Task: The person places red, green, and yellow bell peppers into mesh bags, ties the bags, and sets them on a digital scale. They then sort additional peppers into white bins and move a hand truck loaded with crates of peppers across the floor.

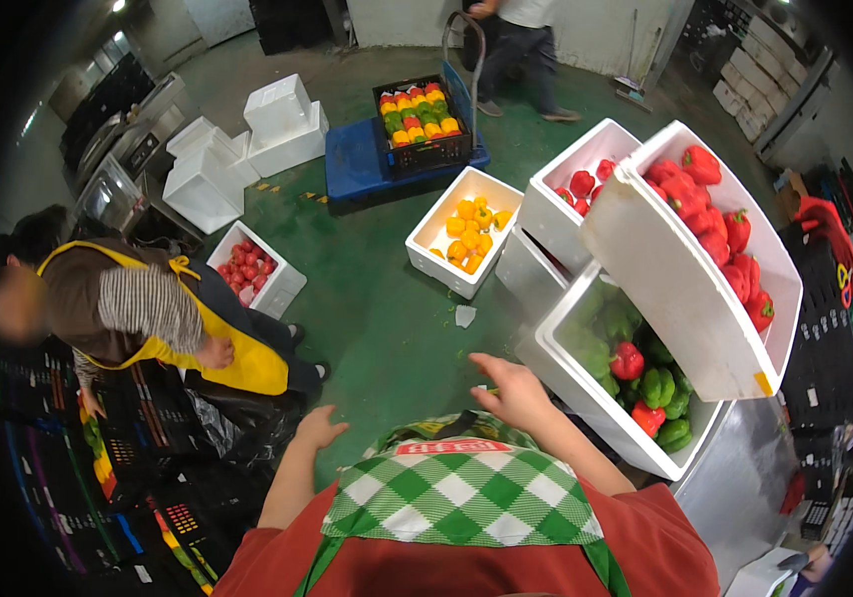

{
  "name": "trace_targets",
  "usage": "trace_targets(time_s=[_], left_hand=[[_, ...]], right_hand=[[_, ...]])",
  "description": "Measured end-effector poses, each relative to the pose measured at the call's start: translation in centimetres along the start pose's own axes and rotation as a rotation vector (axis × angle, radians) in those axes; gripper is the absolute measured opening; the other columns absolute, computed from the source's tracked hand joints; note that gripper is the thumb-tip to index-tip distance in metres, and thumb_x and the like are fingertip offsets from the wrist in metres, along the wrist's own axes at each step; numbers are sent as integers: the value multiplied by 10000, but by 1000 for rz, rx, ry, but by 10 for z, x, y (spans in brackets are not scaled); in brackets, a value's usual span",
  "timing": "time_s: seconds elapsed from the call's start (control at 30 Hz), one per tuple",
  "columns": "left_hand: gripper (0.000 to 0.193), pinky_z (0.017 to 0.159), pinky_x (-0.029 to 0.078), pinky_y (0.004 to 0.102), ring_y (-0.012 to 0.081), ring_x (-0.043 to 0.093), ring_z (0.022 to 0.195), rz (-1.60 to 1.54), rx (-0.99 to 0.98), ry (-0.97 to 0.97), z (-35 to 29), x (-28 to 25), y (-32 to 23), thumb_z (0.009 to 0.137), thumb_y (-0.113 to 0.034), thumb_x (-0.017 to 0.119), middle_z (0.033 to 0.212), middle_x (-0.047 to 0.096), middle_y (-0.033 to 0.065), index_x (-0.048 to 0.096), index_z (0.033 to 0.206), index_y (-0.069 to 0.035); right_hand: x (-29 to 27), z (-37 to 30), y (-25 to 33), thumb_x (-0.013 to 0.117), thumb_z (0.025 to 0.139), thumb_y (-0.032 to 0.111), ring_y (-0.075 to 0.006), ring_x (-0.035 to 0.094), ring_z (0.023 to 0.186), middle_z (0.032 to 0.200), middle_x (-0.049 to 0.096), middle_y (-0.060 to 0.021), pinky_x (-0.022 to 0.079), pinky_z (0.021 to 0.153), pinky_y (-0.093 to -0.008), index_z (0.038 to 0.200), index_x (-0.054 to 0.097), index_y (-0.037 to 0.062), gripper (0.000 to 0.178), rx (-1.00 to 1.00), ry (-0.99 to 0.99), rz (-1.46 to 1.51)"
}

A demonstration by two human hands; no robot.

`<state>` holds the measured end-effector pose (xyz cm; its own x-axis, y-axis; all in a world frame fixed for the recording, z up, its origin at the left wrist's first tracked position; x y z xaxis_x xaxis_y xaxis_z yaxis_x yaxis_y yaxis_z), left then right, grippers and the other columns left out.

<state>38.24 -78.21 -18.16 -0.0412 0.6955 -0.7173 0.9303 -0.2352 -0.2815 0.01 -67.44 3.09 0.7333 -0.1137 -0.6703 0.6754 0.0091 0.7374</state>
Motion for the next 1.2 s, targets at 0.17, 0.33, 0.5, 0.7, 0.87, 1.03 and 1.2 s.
trace_targets(time_s=[0.17, 0.33, 0.5, 0.7, 0.87, 1.03, 1.2], left_hand=[[673, 1031, 409, 404, 329, 489, 1254, -168, -117, -35, 15, -3, 55, 792, -443, 678, 1357, 520, 187, 531, 1318, -50], [671, 1034, 407, 386, 323, 492, 1261, -317, -87, 51, 79, -20, 24, 810, -443, 676, 1350, 527, 193, 525, 1323, -37], [649, 985, 441, 383, 311, 544, 1195, -542, -206, 89, 139, -25, 51, 837, -418, 675, 1338, 537, 188, 512, 1330, -30], [597, 902, 476, 383, 286, 600, 1097, -675, -228, 72, 203, -14, 119, 835, -420, 695, 1280, 586, 149, 544, 1312, -94], [603, 839, 489, 397, 252, 607, 1052, -647, -641, 125, 220, -53, 164, 806, -387, 726, 1207, 626, 140, 558, 1287, -65], [481, 831, 483, 377, 241, 622, 979, -861, -674, -46, 290, -102, 212, 824, -320, 706, 1083, 661, 133, 620, 1168, 4], [336, 725, 471, 362, 205, 587, 807, -931, -313, 59, 434, -168, 248, 841, -262, 678, 892, 638, 79, 646, 1072, -18]], right_hand=[[65, 71, -2, 690, 782, 222, -362, 630, 928, 1025, 655, -187, 508, 814, -445, 1210, 562, 55, 477, -41, 335, -32], [82, 143, -40, 680, 782, 245, -366, 626, 937, 1039, 657, -171, 505, 819, -443, 1174, 590, 55, 445, 2, 413, -54], [83, 211, -132, 662, 800, 271, -344, 641, 942, 1018, 673, -157, 508, 818, -437, 1158, 608, 85, 408, 305, 418, -23], [92, 262, -239, 677, 796, 285, -319, 658, 893, 916, 692, -131, 519, 789, -417, 1171, 615, 81, 431, 471, 576, -147], [80, 331, -269, 685, 804, 280, -311, 673, 872, 922, 703, -142, 524, 786, -399, 1129, 632, 62, 395, 602, 474, -96], [83, 407, -284, 704, 803, 263, -306, 684, 870, 925, 708, -163, 527, 785, -390, 1115, 637, 23, 399, 702, 424, -29], [103, 446, -336, 687, 795, 275, -286, 682, 821, 869, 706, -136, 537, 765, -368, 1135, 648, 60, 404, 851, 308, -20]])
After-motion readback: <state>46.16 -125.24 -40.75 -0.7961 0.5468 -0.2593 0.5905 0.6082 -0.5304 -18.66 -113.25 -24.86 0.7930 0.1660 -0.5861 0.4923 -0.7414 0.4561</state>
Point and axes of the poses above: each hand's wrist, its own z-axis towards the middle knuckle, its own x-axis out of the palm, y = z × x, the point moved 9 cm from there along z, towards the middle knuckle
